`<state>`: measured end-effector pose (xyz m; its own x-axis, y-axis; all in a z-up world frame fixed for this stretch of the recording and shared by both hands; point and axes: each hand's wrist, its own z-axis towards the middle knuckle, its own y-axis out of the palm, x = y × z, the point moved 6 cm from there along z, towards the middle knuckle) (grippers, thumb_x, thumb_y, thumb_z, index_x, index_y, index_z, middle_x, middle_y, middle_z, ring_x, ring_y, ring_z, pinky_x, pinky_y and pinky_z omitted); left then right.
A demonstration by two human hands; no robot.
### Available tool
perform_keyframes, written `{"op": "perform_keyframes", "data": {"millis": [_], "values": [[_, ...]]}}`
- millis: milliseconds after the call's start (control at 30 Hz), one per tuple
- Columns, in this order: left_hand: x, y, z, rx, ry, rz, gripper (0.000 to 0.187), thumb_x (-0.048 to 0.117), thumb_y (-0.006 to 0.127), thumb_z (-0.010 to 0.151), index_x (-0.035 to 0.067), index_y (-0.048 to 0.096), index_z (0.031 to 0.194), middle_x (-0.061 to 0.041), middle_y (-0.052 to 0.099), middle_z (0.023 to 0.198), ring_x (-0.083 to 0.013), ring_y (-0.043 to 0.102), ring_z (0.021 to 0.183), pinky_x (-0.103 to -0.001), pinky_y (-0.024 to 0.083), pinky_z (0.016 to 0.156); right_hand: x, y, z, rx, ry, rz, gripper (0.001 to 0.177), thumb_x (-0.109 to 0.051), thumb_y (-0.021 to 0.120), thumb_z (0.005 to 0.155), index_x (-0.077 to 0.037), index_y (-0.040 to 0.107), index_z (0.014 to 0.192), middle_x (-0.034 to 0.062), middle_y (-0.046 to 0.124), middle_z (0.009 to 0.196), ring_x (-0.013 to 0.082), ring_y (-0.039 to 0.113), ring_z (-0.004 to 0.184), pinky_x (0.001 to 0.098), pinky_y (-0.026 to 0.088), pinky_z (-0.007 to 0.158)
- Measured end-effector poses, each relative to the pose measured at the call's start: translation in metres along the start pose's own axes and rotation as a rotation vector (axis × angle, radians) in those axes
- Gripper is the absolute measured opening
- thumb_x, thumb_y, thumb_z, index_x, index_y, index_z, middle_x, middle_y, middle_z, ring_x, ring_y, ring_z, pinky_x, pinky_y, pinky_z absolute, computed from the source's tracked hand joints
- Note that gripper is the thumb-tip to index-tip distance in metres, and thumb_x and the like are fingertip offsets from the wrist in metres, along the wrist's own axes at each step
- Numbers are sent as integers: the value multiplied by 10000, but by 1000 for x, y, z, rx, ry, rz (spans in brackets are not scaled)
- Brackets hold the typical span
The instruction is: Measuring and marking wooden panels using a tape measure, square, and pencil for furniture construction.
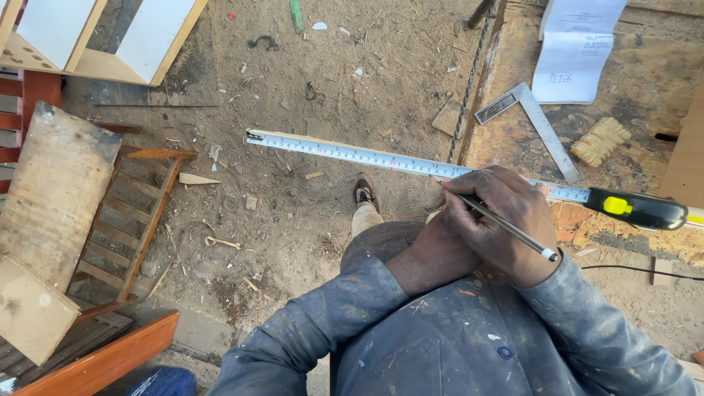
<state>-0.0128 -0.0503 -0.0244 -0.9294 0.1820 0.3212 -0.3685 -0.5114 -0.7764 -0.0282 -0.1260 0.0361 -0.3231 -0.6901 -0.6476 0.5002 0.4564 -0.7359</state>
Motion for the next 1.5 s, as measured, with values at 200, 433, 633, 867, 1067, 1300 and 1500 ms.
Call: {"op": "perform_keyframes", "data": {"millis": [200, 433, 633, 867, 1067, 1300, 1500], "values": [[1, -3, -2, 29, 9, 15, 241, 49, 547, 1054, 84, 782, 1011, -70, 724, 1087, -269, 630, 1304, -384, 418, 1229, -6, -2, 6, -74, -28, 21, 31, -68, 717, 942, -77, 724, 971, 92, 735, 914, 285, 687, 840, 402, 522, 810], [1, 11, -7, -72, 110, -16, 215, 133, 605, 1012, 126, 748, 1172, -91, 668, 1255, -302, 569, 1372, -434, 383, 1267, 26, -26, -21, 242, 216, 271, 108, -61, 691, 975, 29, 720, 1024, 187, 714, 924, 308, 716, 833, 374, 551, 737], [-1, -9, 8, -216, 203, 81, 134, 200, 591, 1128, 200, 716, 1175, -77, 365, 1672, -259, 304, 1597, -411, 215, 1359, 45, -42, -49, 379, 300, 110, 129, -106, 642, 1070, 21, 638, 1093, 168, 670, 1033, 276, 672, 921, 368, 506, 819], [0, -18, 13, -226, 194, 113, 128, 242, 605, 1171, 229, 702, 1089, -50, 327, 1711, -277, 321, 1607, -435, 197, 1358, 73, -64, -72, 443, 297, 82, 209, -167, 669, 1123, 42, 664, 1108, 174, 669, 1025, 240, 591, 824, 350, 423, 739], [-1, -27, 22, -240, 179, -3, 162, 153, 566, 1091, 151, 728, 1095, -60, 435, 1645, -285, 400, 1546, -448, 334, 1280, 100, -92, -101, 436, 303, 214, 158, -95, 622, 1047, 58, 635, 1085, 168, 672, 989, 270, 640, 966, 370, 500, 909], [1, -23, 21, -294, 177, 6, 201, 235, 544, 1076, 191, 733, 1130, -49, 422, 1658, -278, 335, 1554, -438, 261, 1286, 129, -119, -114, 402, 343, 256, 203, -210, 653, 1019, -8, 633, 1033, 122, 656, 971, 209, 627, 886, 312, 476, 821], [5, -29, 27, -264, 97, 21, 122, 190, 706, 941, 186, 783, 1035, -51, 509, 1595, -322, 433, 1494, -479, 366, 1206, 128, -118, -111, 409, 109, 468, 189, -91, 735, 912, 80, 653, 906, 198, 644, 779, 268, 625, 745, 360, 478, 704]]}}
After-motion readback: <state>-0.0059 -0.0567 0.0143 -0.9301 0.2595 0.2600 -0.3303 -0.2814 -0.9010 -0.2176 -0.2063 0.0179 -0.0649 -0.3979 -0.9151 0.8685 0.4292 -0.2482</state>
